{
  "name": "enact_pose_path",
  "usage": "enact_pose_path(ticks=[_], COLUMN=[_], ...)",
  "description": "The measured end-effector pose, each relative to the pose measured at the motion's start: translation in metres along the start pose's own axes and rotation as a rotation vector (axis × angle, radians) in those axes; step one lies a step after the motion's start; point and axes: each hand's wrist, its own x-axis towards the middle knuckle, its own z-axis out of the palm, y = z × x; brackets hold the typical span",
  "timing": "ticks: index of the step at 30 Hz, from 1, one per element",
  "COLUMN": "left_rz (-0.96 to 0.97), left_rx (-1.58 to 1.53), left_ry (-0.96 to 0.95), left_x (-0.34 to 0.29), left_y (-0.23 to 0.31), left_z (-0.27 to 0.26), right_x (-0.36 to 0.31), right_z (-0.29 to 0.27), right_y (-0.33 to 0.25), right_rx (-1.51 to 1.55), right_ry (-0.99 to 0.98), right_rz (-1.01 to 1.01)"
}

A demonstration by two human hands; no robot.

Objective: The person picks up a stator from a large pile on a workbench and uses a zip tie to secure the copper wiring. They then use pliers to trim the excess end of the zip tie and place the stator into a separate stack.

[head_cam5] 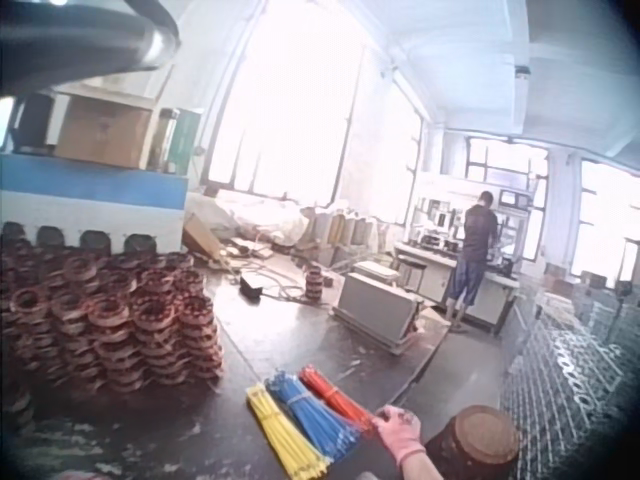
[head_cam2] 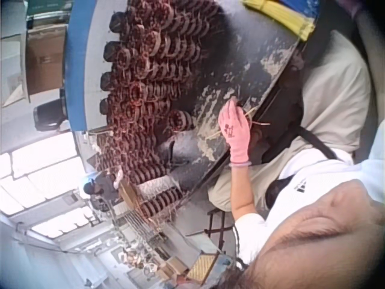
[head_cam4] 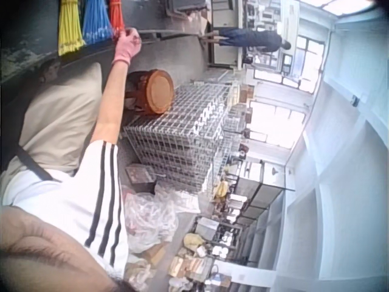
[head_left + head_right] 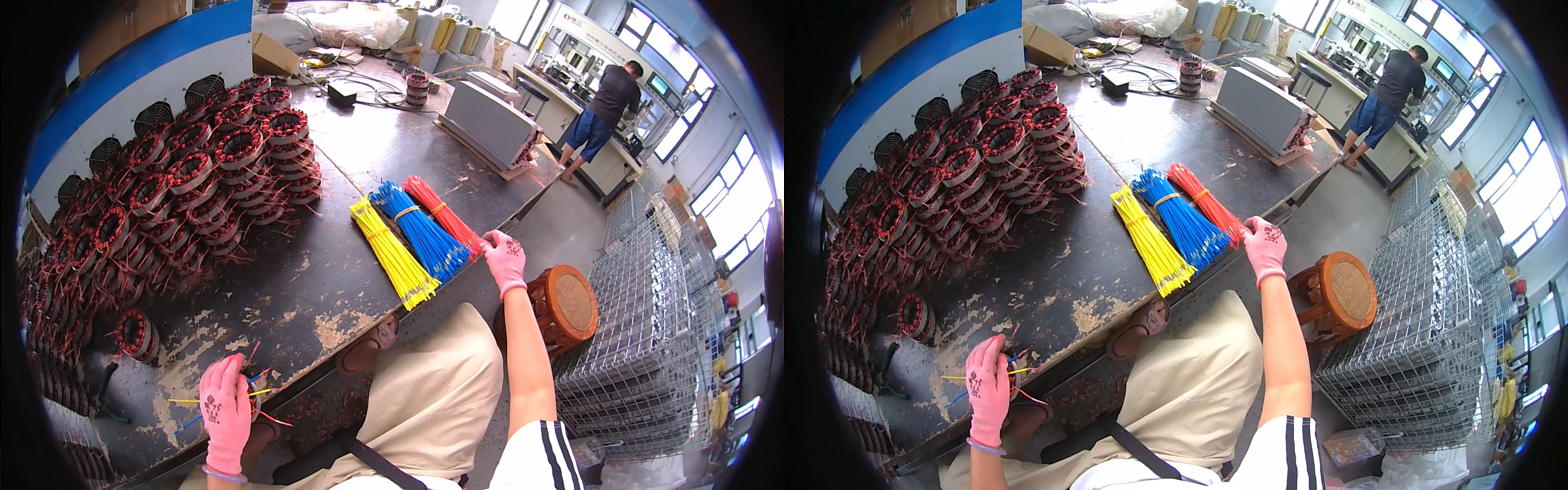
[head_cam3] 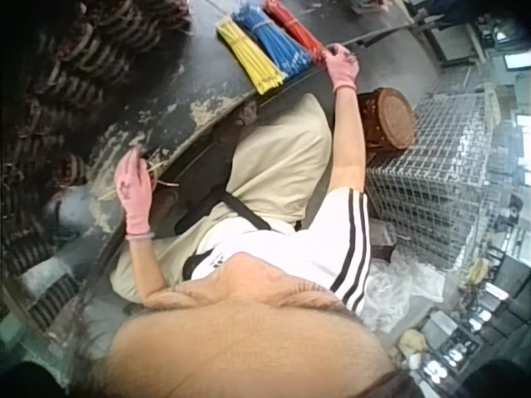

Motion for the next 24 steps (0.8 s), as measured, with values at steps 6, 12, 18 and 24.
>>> enact_pose_path(ticks=[6, 12, 18, 24], left_rz=[0.016, -0.034, 0.414, 0.511], left_rx=[-0.056, -0.032, 0.227, 0.212], left_ry=[0.001, 0.022, 0.363, 0.272], left_x=[0.005, -0.001, 0.038, 0.039], left_y=[0.004, 0.001, 0.078, 0.087], left_z=[0.008, 0.004, -0.041, -0.067], right_x=[-0.008, -0.061, -0.170, -0.211], right_z=[-0.030, -0.075, -0.094, -0.062], right_y=[0.027, -0.028, -0.197, -0.260], right_rx=[-0.194, 0.481, 0.670, 0.757], right_ry=[0.162, 0.338, -0.057, -0.245], right_rz=[-0.142, -0.015, -0.773, -0.983])
